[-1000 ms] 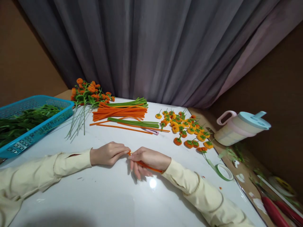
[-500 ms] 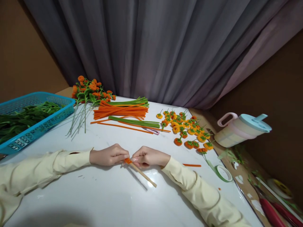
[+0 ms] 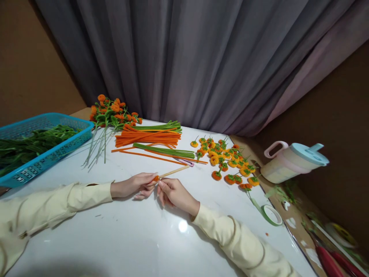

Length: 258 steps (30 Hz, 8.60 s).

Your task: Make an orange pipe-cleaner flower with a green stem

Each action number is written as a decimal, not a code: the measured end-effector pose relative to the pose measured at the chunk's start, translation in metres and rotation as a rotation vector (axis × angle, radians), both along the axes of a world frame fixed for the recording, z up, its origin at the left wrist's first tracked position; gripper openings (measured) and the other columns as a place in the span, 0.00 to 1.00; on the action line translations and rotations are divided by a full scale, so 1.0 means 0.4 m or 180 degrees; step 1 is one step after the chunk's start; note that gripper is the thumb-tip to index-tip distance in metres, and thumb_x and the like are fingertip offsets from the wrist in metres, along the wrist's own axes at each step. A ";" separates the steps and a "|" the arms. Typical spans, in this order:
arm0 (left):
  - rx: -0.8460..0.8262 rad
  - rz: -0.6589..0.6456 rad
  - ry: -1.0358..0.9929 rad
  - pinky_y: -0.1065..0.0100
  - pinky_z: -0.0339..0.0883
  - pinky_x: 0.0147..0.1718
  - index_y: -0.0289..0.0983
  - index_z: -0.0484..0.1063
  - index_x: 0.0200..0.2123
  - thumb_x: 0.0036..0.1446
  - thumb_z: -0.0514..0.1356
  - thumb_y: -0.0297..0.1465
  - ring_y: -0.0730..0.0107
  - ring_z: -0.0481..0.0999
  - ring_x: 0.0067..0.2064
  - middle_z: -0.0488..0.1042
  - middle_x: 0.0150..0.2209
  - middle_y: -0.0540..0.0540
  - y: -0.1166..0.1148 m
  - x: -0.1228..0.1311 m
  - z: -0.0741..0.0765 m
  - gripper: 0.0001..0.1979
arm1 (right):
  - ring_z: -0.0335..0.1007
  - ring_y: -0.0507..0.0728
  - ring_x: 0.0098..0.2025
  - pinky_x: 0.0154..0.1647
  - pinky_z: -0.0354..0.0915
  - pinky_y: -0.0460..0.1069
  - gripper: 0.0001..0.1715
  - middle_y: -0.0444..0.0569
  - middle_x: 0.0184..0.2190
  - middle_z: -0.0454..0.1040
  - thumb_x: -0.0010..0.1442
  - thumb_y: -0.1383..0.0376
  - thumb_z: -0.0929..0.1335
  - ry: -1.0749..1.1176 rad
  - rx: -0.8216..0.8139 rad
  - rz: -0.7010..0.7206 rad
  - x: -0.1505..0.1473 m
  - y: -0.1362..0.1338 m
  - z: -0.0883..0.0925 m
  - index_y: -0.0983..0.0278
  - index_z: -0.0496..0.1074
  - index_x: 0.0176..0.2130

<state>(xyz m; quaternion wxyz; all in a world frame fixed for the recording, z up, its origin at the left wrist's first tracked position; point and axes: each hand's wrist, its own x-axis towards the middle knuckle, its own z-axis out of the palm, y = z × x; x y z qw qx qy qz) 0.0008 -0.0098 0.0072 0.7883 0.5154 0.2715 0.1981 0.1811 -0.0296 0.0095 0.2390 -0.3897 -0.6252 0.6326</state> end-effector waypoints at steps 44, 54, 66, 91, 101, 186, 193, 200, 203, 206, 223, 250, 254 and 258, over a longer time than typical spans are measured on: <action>0.2360 -0.1325 0.0966 0.75 0.48 0.19 0.37 0.57 0.22 0.60 0.49 0.37 0.79 0.53 0.19 0.54 0.17 0.56 0.005 -0.012 0.096 0.17 | 0.46 0.43 0.12 0.13 0.45 0.41 0.17 0.37 0.10 0.55 0.57 0.63 0.63 -0.0477 -0.0339 0.1425 0.038 -0.005 0.127 0.68 0.64 0.20; 0.2285 -0.1363 0.0886 0.75 0.50 0.20 0.36 0.62 0.27 0.61 0.47 0.42 0.78 0.55 0.20 0.57 0.17 0.55 0.005 -0.012 0.069 0.18 | 0.51 0.44 0.14 0.15 0.50 0.41 0.21 0.38 0.12 0.58 0.59 0.55 0.64 -0.0286 0.0157 0.1638 0.062 0.037 0.050 0.68 0.65 0.23; 0.3323 -0.1412 0.1133 0.77 0.54 0.21 0.34 0.69 0.32 0.59 0.52 0.34 0.76 0.62 0.22 0.65 0.20 0.51 -0.013 -0.013 0.065 0.11 | 0.50 0.44 0.12 0.11 0.46 0.40 0.19 0.39 0.11 0.61 0.59 0.57 0.65 -0.0042 -0.0542 0.1775 0.066 0.039 0.023 0.70 0.68 0.27; 0.5980 0.0463 -0.0384 0.70 0.56 0.20 0.31 0.52 0.53 0.62 0.45 0.27 0.69 0.60 0.22 0.67 0.23 0.47 -0.040 -0.002 -0.006 0.16 | 0.50 0.44 0.10 0.08 0.44 0.41 0.18 0.41 0.12 0.63 0.58 0.59 0.67 0.0995 -0.1512 0.1797 0.047 0.007 0.010 0.75 0.71 0.29; 0.6383 0.0209 -0.0057 0.71 0.55 0.21 0.35 0.51 0.56 0.59 0.44 0.23 0.69 0.59 0.22 0.61 0.22 0.51 -0.028 -0.017 -0.011 0.21 | 0.59 0.47 0.11 0.10 0.51 0.41 0.18 0.46 0.13 0.68 0.58 0.60 0.66 0.1393 -0.1562 0.1642 0.032 0.005 0.006 0.72 0.67 0.25; 0.0017 0.0532 -0.0046 0.76 0.60 0.16 0.35 0.65 0.35 0.52 0.59 0.42 0.84 0.45 0.15 0.48 0.16 0.61 0.045 0.005 0.006 0.16 | 0.60 0.49 0.09 0.06 0.53 0.40 0.19 0.55 0.20 0.76 0.60 0.54 0.62 0.0967 -0.1459 0.0227 0.024 0.056 -0.023 0.69 0.65 0.30; 0.0156 0.0381 -0.0047 0.76 0.60 0.15 0.36 0.65 0.37 0.53 0.59 0.42 0.83 0.46 0.15 0.48 0.15 0.61 0.049 0.005 -0.003 0.16 | 0.62 0.49 0.10 0.07 0.55 0.41 0.19 0.55 0.20 0.76 0.58 0.55 0.64 0.1078 -0.1304 0.0407 0.022 0.054 -0.023 0.70 0.67 0.30; 0.0454 0.0457 0.0053 0.77 0.60 0.13 0.35 0.66 0.38 0.52 0.59 0.45 0.84 0.45 0.15 0.48 0.15 0.62 0.045 0.014 -0.013 0.19 | 0.62 0.50 0.09 0.06 0.55 0.41 0.22 0.55 0.20 0.76 0.55 0.52 0.65 0.1040 -0.1150 0.0447 0.022 0.067 -0.042 0.70 0.67 0.29; 0.0776 0.0408 0.0099 0.76 0.61 0.13 0.34 0.66 0.33 0.53 0.57 0.46 0.84 0.45 0.15 0.47 0.15 0.61 0.040 0.018 -0.012 0.18 | 0.63 0.50 0.10 0.06 0.56 0.41 0.22 0.54 0.20 0.76 0.55 0.52 0.65 0.0981 -0.1096 0.0453 0.023 0.069 -0.046 0.71 0.67 0.29; 0.0860 0.0403 0.0163 0.77 0.59 0.11 0.35 0.66 0.37 0.52 0.58 0.47 0.83 0.45 0.15 0.47 0.15 0.62 0.037 0.020 -0.013 0.20 | 0.64 0.50 0.11 0.07 0.57 0.41 0.22 0.55 0.21 0.76 0.57 0.53 0.63 0.0942 -0.1105 0.0545 0.025 0.069 -0.046 0.71 0.67 0.30; 0.0289 -0.0278 0.1014 0.80 0.43 0.08 0.33 0.68 0.29 0.50 0.62 0.39 0.84 0.41 0.14 0.46 0.13 0.61 0.089 -0.025 0.041 0.14 | 0.53 0.47 0.05 0.01 0.47 0.40 0.19 0.48 0.13 0.71 0.63 0.62 0.59 0.0563 -0.1374 0.1358 0.042 0.061 -0.002 0.71 0.66 0.26; -0.0692 -0.0693 -0.0092 0.80 0.49 0.10 0.35 0.64 0.31 0.54 0.59 0.35 0.82 0.48 0.14 0.51 0.15 0.58 0.077 -0.029 0.005 0.10 | 0.37 0.44 0.08 0.04 0.41 0.38 0.15 0.34 0.10 0.52 0.60 0.61 0.62 0.1107 -0.1878 0.0928 0.060 0.090 -0.021 0.65 0.59 0.24; -0.0509 -0.0455 -0.0437 0.77 0.58 0.17 0.33 0.64 0.30 0.53 0.61 0.36 0.81 0.55 0.19 0.56 0.20 0.55 0.071 -0.015 -0.009 0.12 | 0.39 0.45 0.07 0.04 0.41 0.39 0.14 0.35 0.09 0.52 0.60 0.62 0.60 0.1230 -0.1771 0.0844 0.054 0.090 -0.023 0.65 0.60 0.25; -0.0331 0.0074 -0.0486 0.75 0.61 0.28 0.34 0.65 0.35 0.55 0.59 0.36 0.80 0.58 0.22 0.56 0.20 0.56 0.060 -0.005 -0.013 0.11 | 0.41 0.45 0.07 0.04 0.41 0.40 0.14 0.36 0.09 0.53 0.61 0.62 0.58 0.1265 -0.1634 0.0663 0.052 0.085 -0.019 0.66 0.62 0.27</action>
